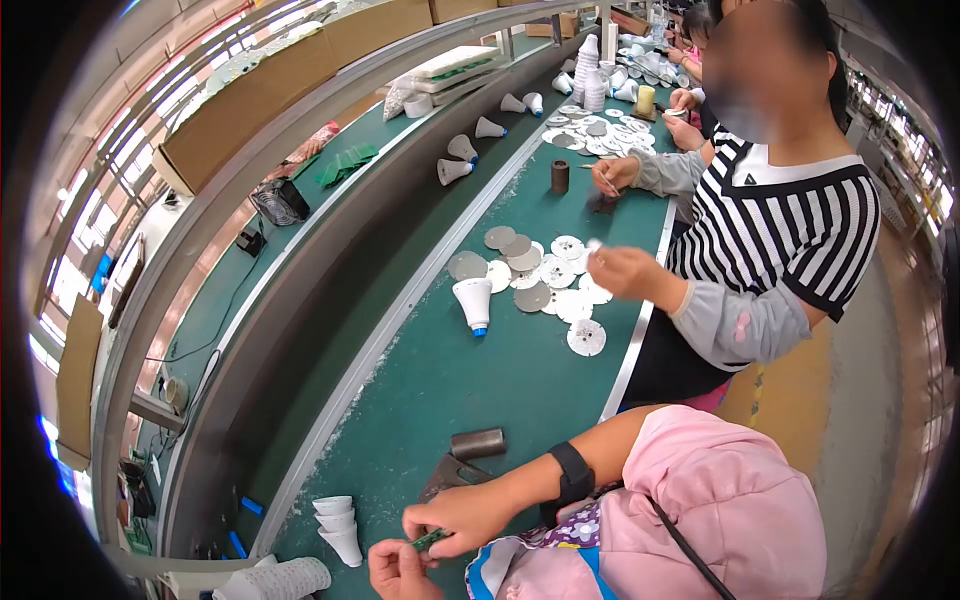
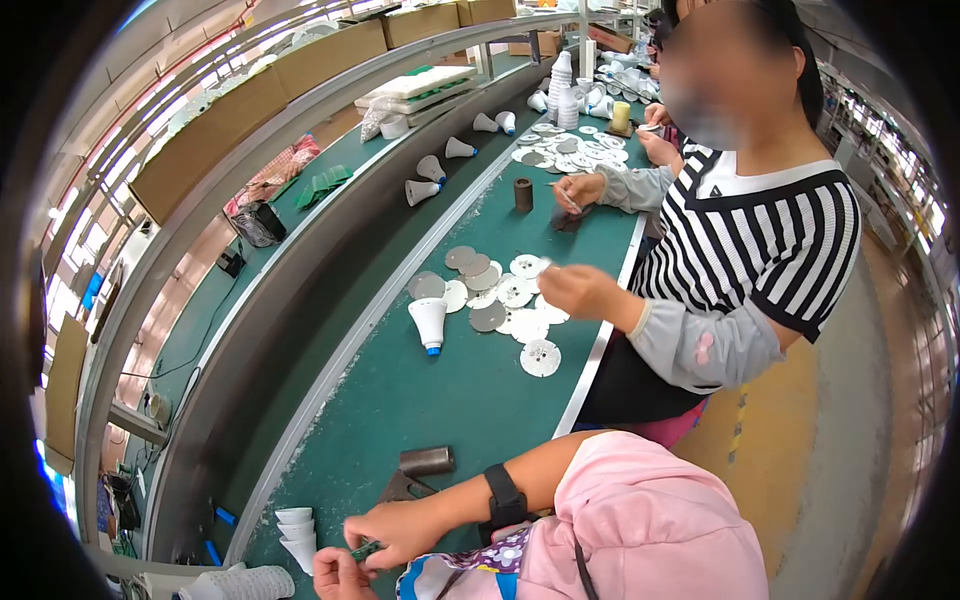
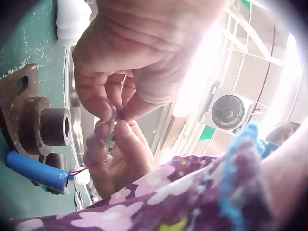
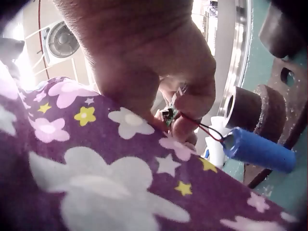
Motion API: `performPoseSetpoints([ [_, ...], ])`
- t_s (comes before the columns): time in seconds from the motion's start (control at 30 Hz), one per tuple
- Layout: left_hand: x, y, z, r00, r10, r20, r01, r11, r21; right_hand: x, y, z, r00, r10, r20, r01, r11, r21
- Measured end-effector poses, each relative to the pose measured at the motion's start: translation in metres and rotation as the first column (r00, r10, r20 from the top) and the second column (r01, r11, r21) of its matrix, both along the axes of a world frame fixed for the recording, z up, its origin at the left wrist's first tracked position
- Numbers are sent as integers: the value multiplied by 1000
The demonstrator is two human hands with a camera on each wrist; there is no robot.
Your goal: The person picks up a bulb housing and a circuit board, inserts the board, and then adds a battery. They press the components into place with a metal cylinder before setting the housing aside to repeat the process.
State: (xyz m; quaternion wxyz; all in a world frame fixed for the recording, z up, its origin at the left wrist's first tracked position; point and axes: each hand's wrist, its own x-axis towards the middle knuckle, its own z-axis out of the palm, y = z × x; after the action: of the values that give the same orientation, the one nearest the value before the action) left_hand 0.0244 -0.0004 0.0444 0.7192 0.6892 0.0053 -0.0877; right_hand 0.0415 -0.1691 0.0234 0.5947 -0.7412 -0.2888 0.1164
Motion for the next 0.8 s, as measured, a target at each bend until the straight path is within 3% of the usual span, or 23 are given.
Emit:
performPoseSetpoints([
  [0.07,-1,6,-1,996,82,-36,-84,995,-56,0,-4,-3,977,146,-153,-125,982,139],
  [0.23,1,23,-15,994,100,53,-99,995,-20,-4,1,-14,977,168,-132,-141,971,192],
  [0.3,7,33,-24,964,62,257,-141,943,303,-2,2,-22,974,154,-168,-125,977,172],
  [0.33,13,34,-27,960,66,273,-145,948,282,-3,1,-23,989,106,-101,-91,985,146],
  [0.37,17,33,-28,815,34,579,-424,715,556,-3,-6,-17,990,105,-90,-93,988,127],
  [0.4,21,35,-30,610,-136,780,-707,352,614,-5,-11,-9,970,61,-237,-31,991,129],
  [0.43,27,41,-41,602,-131,787,-713,356,605,-5,-14,-4,925,18,-379,32,991,127],
  [0.5,38,53,-68,705,-234,670,-625,241,742,-1,-15,-22,922,21,-386,51,984,174],
  [0.53,42,59,-76,708,-231,667,-624,237,744,-1,-17,-24,925,3,-379,64,984,165],
  [0.6,45,62,-77,753,-299,587,-597,64,799,-4,-21,-27,924,-17,-381,83,984,159],
  [0.63,44,63,-77,753,-298,586,-596,68,800,-4,-25,-28,921,8,-389,36,994,106],
  [0.67,43,63,-69,785,-221,578,-561,141,816,-2,-30,-27,919,32,-392,-14,999,49],
  [0.7,44,61,-64,814,-142,564,-530,217,820,-4,-34,-21,910,19,-415,4,999,54],
  [0.77,50,60,-61,806,-119,580,-543,241,805,-6,-36,-17,896,-18,-444,40,998,40],
  [0.8,51,59,-53,878,-34,478,-445,311,840,-3,-39,-16,897,-18,-442,43,998,46],
])
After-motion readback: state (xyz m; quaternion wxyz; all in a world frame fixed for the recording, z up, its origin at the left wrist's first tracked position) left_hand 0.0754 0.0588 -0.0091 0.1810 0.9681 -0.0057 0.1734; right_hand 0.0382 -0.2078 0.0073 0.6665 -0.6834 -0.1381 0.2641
